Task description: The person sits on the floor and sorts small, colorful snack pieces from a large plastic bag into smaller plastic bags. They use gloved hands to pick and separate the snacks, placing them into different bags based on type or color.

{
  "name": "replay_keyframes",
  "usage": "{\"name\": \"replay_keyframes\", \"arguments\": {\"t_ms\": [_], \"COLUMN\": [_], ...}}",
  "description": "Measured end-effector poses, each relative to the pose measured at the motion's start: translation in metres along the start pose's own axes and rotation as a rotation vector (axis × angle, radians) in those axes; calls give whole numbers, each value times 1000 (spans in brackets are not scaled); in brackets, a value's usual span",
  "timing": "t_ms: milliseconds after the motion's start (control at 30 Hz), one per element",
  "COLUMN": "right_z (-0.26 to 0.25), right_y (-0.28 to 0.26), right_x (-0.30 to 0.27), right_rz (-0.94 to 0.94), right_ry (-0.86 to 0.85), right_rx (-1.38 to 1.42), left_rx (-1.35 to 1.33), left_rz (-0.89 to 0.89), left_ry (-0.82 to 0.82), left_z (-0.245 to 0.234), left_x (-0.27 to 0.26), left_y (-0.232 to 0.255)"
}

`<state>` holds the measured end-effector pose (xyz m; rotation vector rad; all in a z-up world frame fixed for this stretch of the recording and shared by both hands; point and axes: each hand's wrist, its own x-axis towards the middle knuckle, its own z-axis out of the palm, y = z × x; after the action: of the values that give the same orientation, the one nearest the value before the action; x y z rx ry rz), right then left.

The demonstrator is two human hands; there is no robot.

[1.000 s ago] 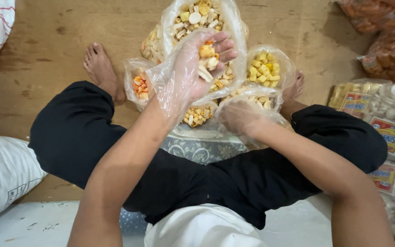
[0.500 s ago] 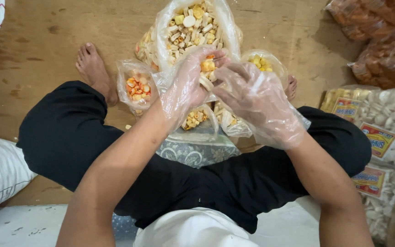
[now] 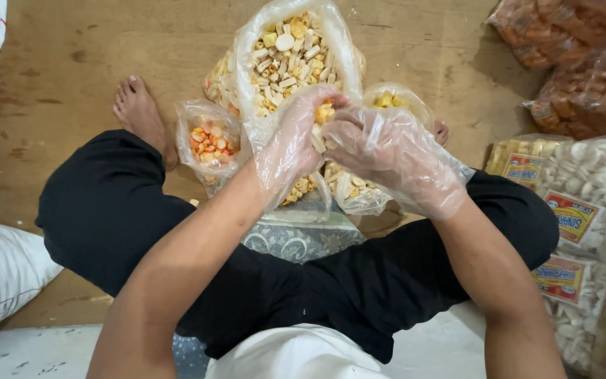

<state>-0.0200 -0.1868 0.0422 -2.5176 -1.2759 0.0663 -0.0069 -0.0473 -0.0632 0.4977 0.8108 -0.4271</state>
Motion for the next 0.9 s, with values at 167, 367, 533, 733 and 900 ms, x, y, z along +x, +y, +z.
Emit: {"name": "replay_keyframes", "arguments": {"t_ms": [167,367,533,733,900], "right_z": [-15,-15,38,31,0], "right_y": [-14,-6,9,1,-7], "right_x": [5,17,-2,-9,-24], "right_rz": [-21,-111,-286,-281,-167], "right_ry": [-103,-276,-147,100,182], "right_rx": [76,-6,-106,120,340], "left_rx": [59,140,202,99,96], "left_rz": [-72,-40,-79,-105,-97], "left_ry": [2,-81,-50,-15,-28], "left_z": [10,-7,-3,10,1], "left_x": [-14,6,-34,-66,-67], "left_y": [5,-11,-4,6,8]}}
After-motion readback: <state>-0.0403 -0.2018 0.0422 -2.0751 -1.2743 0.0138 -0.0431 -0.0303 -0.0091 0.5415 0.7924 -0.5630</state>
